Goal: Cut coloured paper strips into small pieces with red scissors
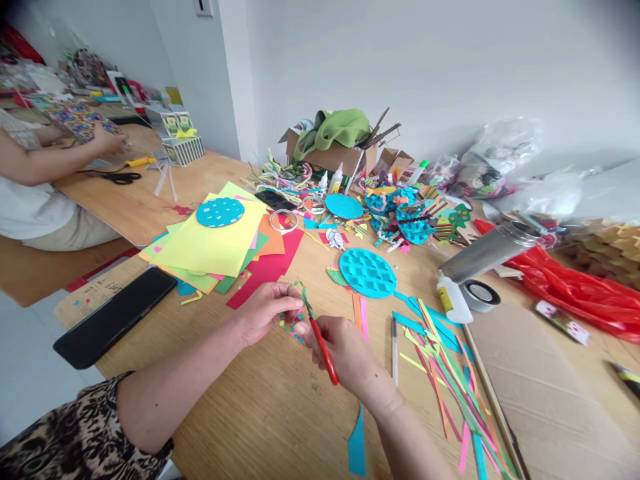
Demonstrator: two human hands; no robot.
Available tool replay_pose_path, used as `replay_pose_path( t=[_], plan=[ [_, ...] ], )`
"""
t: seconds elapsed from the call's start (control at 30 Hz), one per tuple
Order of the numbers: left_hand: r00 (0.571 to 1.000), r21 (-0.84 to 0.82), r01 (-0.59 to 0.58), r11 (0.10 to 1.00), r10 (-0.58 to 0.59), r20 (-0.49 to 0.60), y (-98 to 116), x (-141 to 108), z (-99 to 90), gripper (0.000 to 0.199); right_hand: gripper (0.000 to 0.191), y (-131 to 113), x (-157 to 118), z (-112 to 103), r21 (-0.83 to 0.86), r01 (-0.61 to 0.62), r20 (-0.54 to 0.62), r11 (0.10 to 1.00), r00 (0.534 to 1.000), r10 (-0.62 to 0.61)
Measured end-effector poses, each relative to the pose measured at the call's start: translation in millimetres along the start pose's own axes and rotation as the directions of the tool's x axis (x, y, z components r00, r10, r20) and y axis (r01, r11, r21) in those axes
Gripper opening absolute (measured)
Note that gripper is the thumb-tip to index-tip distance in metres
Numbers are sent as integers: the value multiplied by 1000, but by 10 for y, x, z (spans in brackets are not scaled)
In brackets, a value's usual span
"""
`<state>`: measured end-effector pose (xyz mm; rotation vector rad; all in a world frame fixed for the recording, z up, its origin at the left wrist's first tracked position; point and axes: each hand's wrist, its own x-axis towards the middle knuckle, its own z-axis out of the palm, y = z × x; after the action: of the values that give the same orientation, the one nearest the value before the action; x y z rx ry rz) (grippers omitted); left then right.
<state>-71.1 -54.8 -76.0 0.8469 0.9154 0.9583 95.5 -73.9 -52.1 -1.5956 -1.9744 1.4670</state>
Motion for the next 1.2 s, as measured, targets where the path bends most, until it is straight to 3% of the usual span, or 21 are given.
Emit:
replay_pose_path(
  t=[0.27,0.6,1.2],
  plan=[
    [999,-1,-3,1000,3,48,-15,6,-15,21,43,27,3,1,7,-9,5,1000,1000,9],
    [1000,22,4,1000,-5,17,12,3,-16,17,44,23,-16,-37,-31,-20,16,999,1000,20],
    [999,12,33,999,-33,31,29,0,-24,16,41,62,-8,-50,50,-4,37,999,999,2]
  ],
)
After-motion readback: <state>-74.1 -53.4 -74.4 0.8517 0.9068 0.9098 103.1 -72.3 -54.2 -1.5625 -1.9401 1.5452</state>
